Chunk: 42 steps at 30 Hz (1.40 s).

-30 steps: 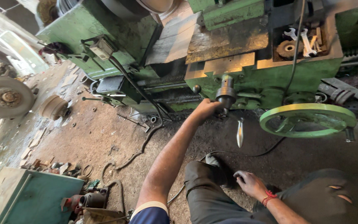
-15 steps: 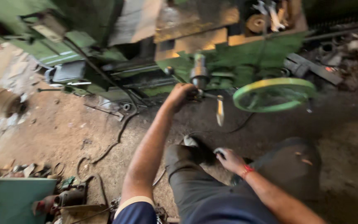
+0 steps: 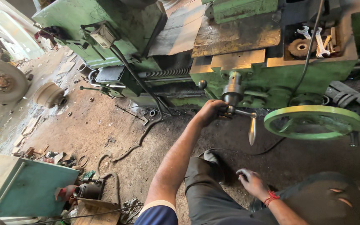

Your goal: The person manipulates levers and a metal pin on a large green industrial lathe, rotating a component and securing it in place.

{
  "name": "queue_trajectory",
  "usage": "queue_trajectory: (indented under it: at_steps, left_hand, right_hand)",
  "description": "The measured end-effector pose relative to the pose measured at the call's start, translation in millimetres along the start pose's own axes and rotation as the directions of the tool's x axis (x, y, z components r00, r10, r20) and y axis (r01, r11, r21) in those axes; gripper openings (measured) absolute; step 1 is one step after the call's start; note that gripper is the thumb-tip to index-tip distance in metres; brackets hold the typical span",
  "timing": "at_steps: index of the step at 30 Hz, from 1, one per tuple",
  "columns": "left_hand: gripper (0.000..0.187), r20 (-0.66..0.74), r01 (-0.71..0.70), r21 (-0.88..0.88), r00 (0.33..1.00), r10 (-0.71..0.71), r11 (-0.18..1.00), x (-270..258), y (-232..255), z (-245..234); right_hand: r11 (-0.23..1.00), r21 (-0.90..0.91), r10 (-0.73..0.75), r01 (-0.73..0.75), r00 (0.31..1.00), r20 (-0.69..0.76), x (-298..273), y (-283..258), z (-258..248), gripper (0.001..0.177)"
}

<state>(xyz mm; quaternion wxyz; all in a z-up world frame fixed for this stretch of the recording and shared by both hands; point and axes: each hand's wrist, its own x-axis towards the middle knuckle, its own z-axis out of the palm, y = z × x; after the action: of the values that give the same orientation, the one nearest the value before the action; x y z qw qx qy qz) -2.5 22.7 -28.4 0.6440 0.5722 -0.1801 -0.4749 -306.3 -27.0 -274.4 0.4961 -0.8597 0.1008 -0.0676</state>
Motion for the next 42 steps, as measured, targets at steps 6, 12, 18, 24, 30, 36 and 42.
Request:
queue_trajectory:
  at_steps: [6, 12, 18, 24, 30, 36, 42]
  left_hand:
    - [0.031, 0.029, -0.025, -0.058, 0.999, 0.027, 0.998, -6.2, 0.9, 3.7]
    - [0.035, 0.079, -0.025, -0.095, 0.996, 0.032, 0.995, 0.2, -10.2, -4.0]
    - [0.039, 0.132, -0.020, -0.201, 0.990, 0.047, 0.979, 15.4, -32.3, -21.3]
    - [0.038, 0.046, 0.000, -0.243, 0.999, 0.011, 0.970, 17.4, -40.1, -20.6]
    - [0.040, 0.064, -0.015, -0.277, 0.997, 0.035, 0.961, 16.7, -44.0, -20.5]
    - [0.040, 0.079, -0.026, -0.397, 0.995, 0.062, 0.917, 17.0, -53.2, -16.7]
    - [0.039, 0.093, -0.042, -0.442, 0.991, 0.092, 0.896, 18.8, -57.2, -14.7]
  right_hand:
    - [0.995, -0.062, 0.087, -0.084, 0.995, 0.057, -2.0, -12.2, -7.7, 0.023]
    - [0.993, -0.060, 0.104, -0.101, 0.993, 0.052, -1.7, -20.1, -13.0, 0.023]
    - [0.985, 0.007, 0.173, -0.174, 0.982, 0.081, 1.2, -27.1, -20.3, 0.023]
    - [0.989, 0.037, 0.140, -0.142, 0.989, 0.054, -0.7, -32.2, -23.1, 0.023]
    - [0.981, 0.013, 0.190, -0.191, 0.979, 0.081, -1.0, -31.5, -23.8, 0.024]
    - [0.984, 0.030, 0.173, -0.175, 0.983, 0.065, -0.5, -29.2, -21.6, 0.024]
    - [0.972, 0.037, 0.228, -0.233, 0.968, 0.104, -2.4, -37.5, -26.4, 0.026]
